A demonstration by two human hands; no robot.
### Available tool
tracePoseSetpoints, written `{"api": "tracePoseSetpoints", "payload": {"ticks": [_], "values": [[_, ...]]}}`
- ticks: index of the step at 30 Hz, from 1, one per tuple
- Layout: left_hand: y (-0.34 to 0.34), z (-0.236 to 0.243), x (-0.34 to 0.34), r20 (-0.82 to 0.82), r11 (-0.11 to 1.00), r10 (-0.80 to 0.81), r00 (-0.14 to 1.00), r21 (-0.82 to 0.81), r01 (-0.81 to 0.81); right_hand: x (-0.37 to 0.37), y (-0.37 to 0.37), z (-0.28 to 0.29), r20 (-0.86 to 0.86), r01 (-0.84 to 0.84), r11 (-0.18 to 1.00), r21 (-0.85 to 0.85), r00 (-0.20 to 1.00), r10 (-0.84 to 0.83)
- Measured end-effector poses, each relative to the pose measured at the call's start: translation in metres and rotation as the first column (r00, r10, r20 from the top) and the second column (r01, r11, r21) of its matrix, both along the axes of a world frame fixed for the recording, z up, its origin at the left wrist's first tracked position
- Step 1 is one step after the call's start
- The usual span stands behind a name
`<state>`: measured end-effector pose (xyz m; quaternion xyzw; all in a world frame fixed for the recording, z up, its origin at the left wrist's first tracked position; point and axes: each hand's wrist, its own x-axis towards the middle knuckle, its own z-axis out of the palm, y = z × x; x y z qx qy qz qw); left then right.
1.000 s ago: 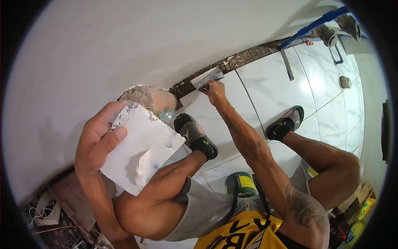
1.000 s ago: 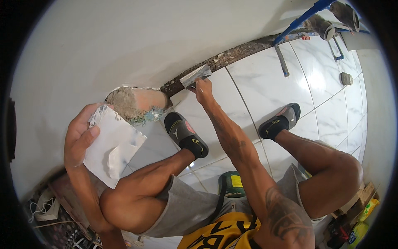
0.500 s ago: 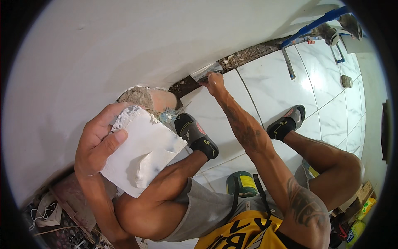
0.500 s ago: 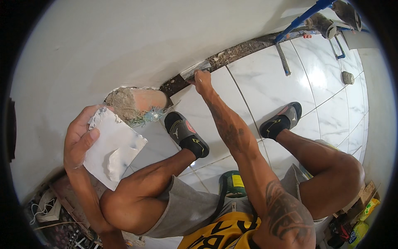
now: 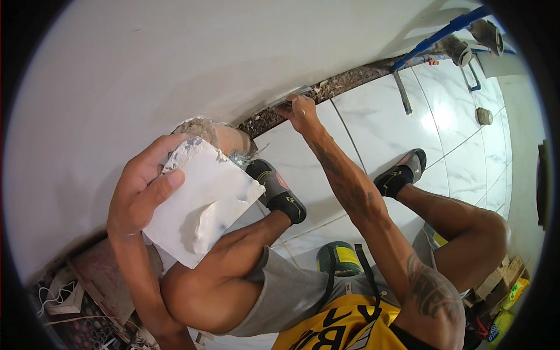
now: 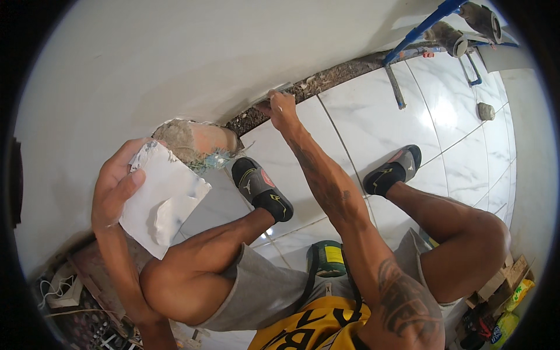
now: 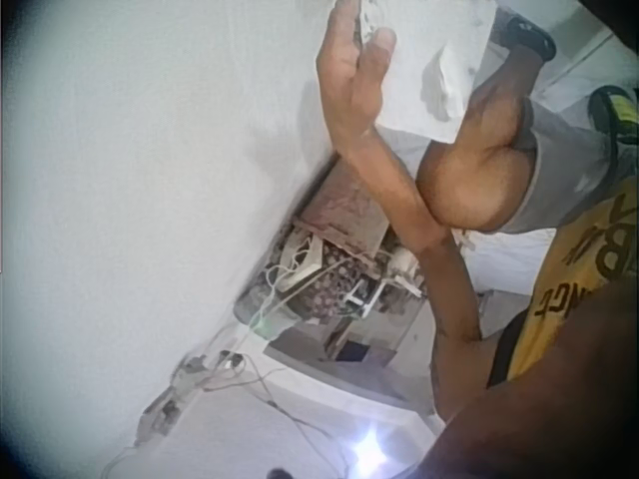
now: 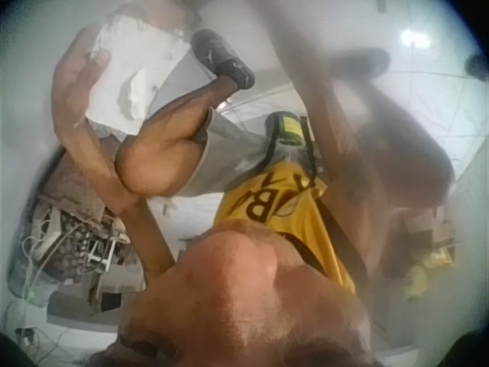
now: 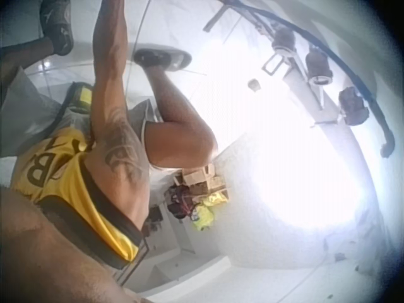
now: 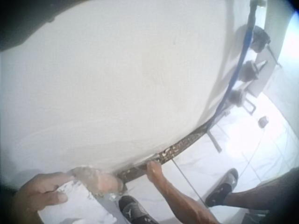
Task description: The person mixes plaster between two putty knives and applies the plaster along the lower edge of a wall.
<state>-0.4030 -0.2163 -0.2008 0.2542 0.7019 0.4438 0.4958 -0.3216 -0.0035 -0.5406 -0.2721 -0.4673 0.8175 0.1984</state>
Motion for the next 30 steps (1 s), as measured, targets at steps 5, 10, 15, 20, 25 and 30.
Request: {"api": "tracePoseSetpoints", "payload": {"ticks": [5,10,15,20,25,30], "values": [[0.003,-0.008,0.0,0.033,0.995,-0.052,0.998,0.087,0.049,0.009,0.009,0.049,-0.043,0.14,0.902,-0.409,0.984,-0.172],[0.0,-0.004,0.0,0.031,0.995,-0.049,0.998,0.093,0.045,0.011,0.002,0.094,-0.063,0.146,0.887,-0.438,0.979,-0.192],[0.0,-0.005,0.001,0.056,0.995,-0.026,0.998,0.099,0.021,0.038,-0.012,0.101,-0.12,0.141,0.932,-0.335,0.974,-0.19],[-0.002,-0.003,-0.001,0.041,0.997,0.004,0.999,0.08,-0.008,0.037,-0.047,0.042,0.008,0.214,0.872,-0.44,0.972,-0.234],[0.002,-0.004,0.003,-0.011,0.998,0.055,0.998,-0.02,-0.055,0.017,-0.07,-0.026,0.127,0.236,0.831,-0.504,0.972,-0.199],[-0.001,-0.003,0.0,0.014,0.999,0.043,0.999,0.006,-0.043,-0.006,-0.089,-0.052,0.117,0.201,0.831,-0.518,0.98,-0.164]]}}
